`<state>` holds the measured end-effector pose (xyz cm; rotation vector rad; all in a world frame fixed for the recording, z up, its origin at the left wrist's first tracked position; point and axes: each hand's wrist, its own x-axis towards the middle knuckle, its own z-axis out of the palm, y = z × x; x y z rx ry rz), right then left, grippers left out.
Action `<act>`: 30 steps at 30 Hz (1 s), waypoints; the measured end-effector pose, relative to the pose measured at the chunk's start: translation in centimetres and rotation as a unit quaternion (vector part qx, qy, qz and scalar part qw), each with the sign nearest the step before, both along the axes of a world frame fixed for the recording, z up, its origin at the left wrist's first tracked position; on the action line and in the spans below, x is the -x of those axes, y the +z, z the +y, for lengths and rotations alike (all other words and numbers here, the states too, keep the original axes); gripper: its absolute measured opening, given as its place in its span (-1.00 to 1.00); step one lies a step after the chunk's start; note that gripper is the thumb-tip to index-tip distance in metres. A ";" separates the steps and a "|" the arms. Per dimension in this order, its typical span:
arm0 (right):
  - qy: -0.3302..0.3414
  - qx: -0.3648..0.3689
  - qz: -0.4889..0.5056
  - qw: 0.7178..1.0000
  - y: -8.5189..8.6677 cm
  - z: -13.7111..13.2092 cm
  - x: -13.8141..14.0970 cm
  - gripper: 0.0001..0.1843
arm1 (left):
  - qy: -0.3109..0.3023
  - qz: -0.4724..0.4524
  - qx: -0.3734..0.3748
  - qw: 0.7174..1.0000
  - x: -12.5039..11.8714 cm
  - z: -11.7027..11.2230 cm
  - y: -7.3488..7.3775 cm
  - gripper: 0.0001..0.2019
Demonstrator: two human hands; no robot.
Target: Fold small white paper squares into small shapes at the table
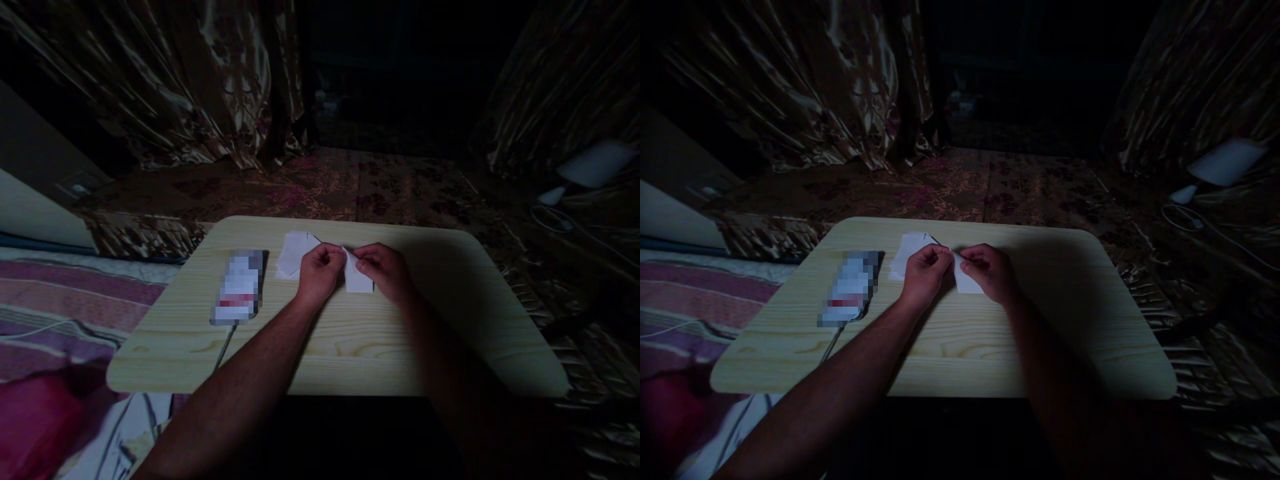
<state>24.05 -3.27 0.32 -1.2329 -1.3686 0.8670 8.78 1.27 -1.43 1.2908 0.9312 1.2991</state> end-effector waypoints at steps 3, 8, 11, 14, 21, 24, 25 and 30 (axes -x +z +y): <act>0.011 0.007 0.009 1.000 -0.3 0.1 0.1 -0.70 | 0.005 -0.001 0.012 1.000 0.0 -0.1 0.2 -0.81; 0.020 0.000 0.005 1.000 -0.6 0.3 0.2 -0.74 | 0.003 -0.006 0.012 1.000 0.0 -0.2 0.4 -0.83; 0.021 -0.007 0.001 1.000 -0.8 0.5 0.2 -0.77 | -0.023 -0.005 0.003 1.000 0.2 -0.4 0.5 -0.82; 0.015 -0.021 -0.002 1.000 -1.0 0.7 0.1 -0.78 | -0.083 -0.034 -0.007 0.996 0.3 -0.5 0.7 -0.77; 0.017 -0.003 0.033 0.999 -1.0 0.8 -0.5 -0.79 | -0.185 -0.077 -0.025 0.979 -0.3 -0.9 0.6 -0.45; 0.031 0.008 0.064 0.997 -0.7 0.8 -0.5 -0.79 | -0.181 -0.069 -0.021 0.981 -0.5 -0.9 0.3 -0.43; 0.034 0.013 0.072 0.997 -0.7 0.7 -0.4 -0.78 | -0.176 -0.064 -0.019 0.982 -0.5 -0.8 0.3 -0.43; 0.046 0.025 0.092 0.994 -0.3 0.5 -0.3 -0.72 | -0.144 -0.037 -0.025 0.989 -0.4 -0.8 0.0 -0.50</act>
